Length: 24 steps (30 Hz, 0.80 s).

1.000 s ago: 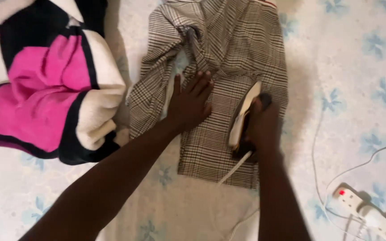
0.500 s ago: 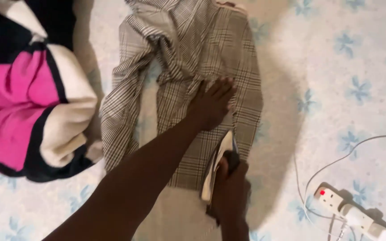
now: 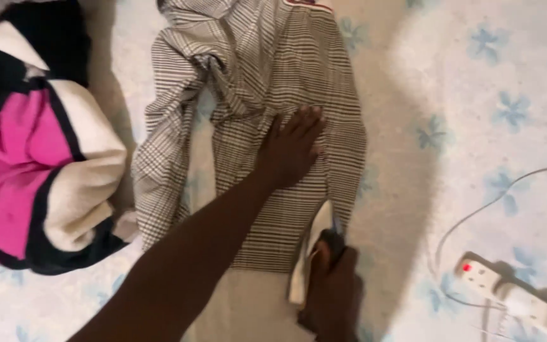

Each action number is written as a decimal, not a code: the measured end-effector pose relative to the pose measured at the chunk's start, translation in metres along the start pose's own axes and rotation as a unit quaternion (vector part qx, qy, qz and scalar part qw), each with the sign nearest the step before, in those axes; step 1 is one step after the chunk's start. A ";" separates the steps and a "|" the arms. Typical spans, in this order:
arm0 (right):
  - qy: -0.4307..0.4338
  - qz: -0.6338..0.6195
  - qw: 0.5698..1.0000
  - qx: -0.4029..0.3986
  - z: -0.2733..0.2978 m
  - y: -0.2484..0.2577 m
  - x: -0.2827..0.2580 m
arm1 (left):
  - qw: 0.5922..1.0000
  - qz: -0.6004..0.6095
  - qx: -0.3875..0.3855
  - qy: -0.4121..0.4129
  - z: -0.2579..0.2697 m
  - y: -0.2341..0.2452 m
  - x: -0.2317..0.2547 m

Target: Iron a pair of checkered trousers on a bed.

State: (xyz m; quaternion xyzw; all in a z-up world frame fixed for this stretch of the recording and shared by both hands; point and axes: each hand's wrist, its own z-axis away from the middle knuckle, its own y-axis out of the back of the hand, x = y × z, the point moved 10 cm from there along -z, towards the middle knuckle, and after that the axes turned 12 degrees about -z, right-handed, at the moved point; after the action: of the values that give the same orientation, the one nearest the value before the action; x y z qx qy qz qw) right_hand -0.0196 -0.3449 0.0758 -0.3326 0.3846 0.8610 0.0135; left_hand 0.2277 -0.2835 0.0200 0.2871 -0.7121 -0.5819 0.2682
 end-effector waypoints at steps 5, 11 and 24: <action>0.132 -0.007 0.988 0.076 -0.037 0.017 -0.020 | 1.000 -0.006 -0.031 0.003 0.014 0.008 0.011; 0.097 -0.151 0.980 0.085 0.004 0.019 0.011 | 0.999 -0.023 -0.014 -0.040 0.127 0.057 0.028; -0.027 -0.372 0.923 0.095 0.040 -0.045 0.030 | 0.981 0.188 0.015 0.034 0.210 0.043 -0.036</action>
State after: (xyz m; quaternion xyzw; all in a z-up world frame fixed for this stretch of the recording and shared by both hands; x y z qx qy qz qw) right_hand -0.0529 -0.2931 0.0485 -0.4256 0.3128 0.7619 0.3748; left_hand 0.0976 -0.1090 0.0232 0.1714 -0.7526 -0.5001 0.3926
